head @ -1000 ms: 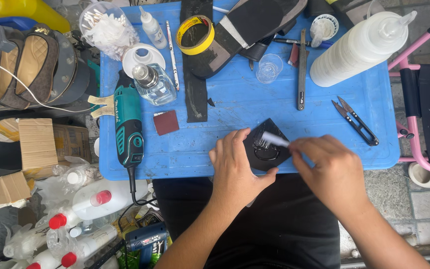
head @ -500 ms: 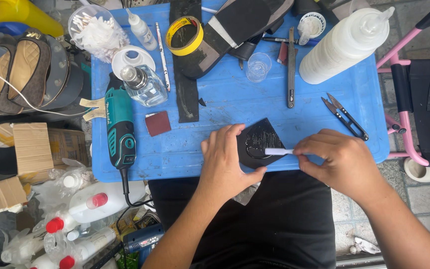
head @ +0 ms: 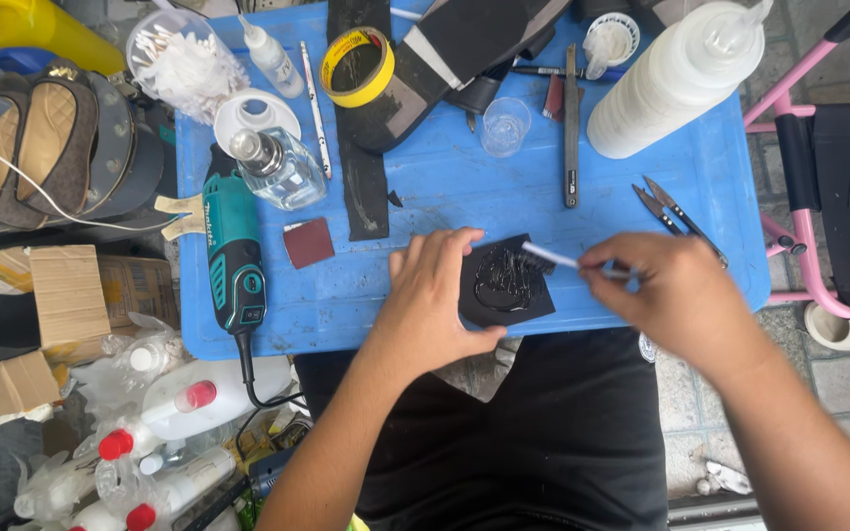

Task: The person applies glue from a squeeze bottle onto black shoe sole pieces and spreads it with a brush. They repeat this process on multiple pieces, then clean the brush and wipe the bottle nozzle.

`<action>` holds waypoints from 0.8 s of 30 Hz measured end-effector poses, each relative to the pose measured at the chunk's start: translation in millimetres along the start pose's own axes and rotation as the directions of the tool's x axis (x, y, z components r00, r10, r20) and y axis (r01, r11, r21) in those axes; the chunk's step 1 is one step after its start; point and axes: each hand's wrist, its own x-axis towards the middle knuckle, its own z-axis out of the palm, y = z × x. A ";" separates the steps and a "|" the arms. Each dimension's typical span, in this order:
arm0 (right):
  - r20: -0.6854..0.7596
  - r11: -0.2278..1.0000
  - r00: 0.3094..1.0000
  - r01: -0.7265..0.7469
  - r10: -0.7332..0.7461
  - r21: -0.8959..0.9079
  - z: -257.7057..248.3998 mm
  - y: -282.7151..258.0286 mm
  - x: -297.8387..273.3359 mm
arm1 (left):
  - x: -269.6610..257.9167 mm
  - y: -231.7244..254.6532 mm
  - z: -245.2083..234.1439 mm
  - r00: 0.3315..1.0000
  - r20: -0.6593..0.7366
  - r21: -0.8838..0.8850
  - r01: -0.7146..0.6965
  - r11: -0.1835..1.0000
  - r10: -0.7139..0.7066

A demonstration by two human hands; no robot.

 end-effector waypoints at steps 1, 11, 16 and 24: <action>-0.048 0.998 0.997 0.060 -0.061 -0.021 5.3 -3.1 -4.3 | 0.2 3.3 1.3 0.999 -0.038 0.008 0.014 1.000 -0.013; -0.318 0.982 0.940 0.072 -0.125 -0.175 36.9 -21.7 -41.3 | -23.1 44.6 42.9 0.924 -0.298 0.045 0.265 0.963 -0.241; -0.381 0.974 0.916 0.042 -0.126 -0.221 34.6 -21.0 -42.4 | -25.2 52.4 52.5 0.894 -0.376 0.115 0.304 0.946 -0.242; -0.372 0.975 0.923 0.015 -0.099 -0.221 23.7 -21.6 -49.1 | -10.1 16.5 3.1 0.983 -0.139 0.066 -0.110 0.992 0.118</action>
